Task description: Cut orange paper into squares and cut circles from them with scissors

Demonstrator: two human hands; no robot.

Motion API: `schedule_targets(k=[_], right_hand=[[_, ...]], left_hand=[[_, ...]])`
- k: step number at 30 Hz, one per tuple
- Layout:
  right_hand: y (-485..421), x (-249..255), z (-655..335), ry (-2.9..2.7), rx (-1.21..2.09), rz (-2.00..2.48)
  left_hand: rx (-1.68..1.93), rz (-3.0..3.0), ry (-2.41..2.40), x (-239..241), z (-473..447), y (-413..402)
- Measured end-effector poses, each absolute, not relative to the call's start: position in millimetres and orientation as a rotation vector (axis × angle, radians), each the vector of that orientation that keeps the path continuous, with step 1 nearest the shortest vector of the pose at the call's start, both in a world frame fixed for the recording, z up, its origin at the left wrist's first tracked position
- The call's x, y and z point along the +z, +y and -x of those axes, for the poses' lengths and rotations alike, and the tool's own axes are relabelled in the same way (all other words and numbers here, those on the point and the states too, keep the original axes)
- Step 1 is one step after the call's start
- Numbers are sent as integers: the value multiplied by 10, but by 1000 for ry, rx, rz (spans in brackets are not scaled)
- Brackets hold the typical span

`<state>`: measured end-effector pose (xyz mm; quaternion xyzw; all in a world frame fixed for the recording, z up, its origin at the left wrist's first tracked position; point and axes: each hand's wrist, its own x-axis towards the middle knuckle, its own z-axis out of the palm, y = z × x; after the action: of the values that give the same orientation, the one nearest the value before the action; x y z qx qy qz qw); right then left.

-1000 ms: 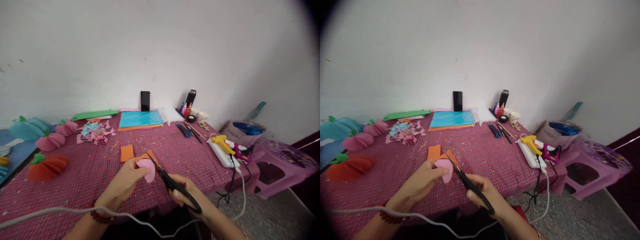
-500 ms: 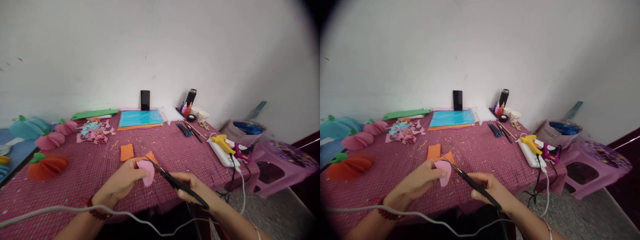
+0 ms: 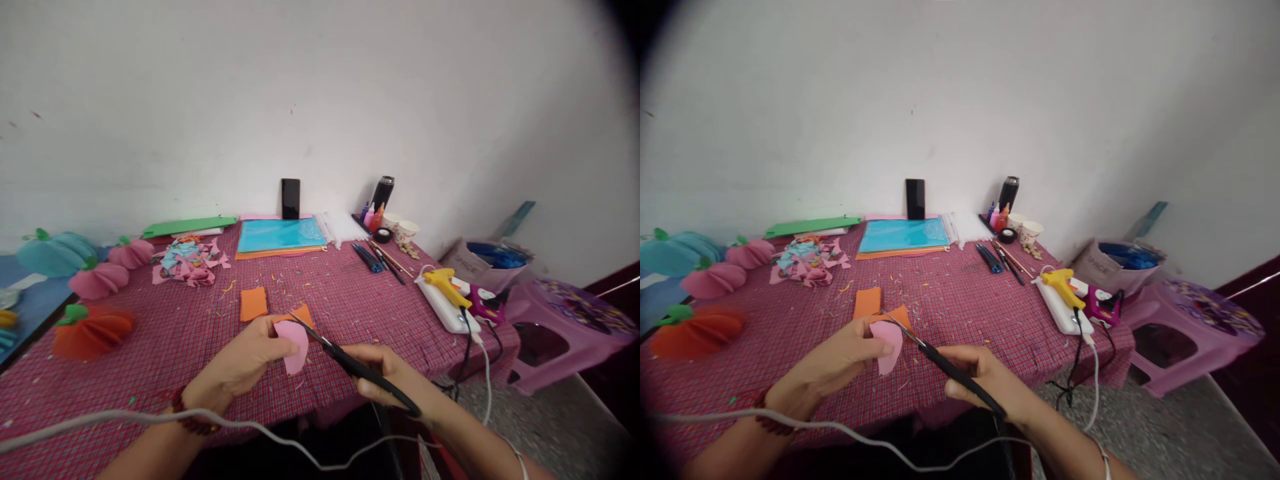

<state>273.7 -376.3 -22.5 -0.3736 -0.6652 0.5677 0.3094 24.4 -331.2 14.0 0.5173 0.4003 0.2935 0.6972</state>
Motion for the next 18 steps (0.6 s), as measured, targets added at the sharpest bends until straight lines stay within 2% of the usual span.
schedule_targets(k=[7,18], right_hand=[[-3741,-306,-2812,-1699,1623,922],[-3718,-231,-2866,-1789,1610,940]], left_hand=[[622,-1169,914,98,-215,-3304],[531,-1267,773,69,-149,-3285]])
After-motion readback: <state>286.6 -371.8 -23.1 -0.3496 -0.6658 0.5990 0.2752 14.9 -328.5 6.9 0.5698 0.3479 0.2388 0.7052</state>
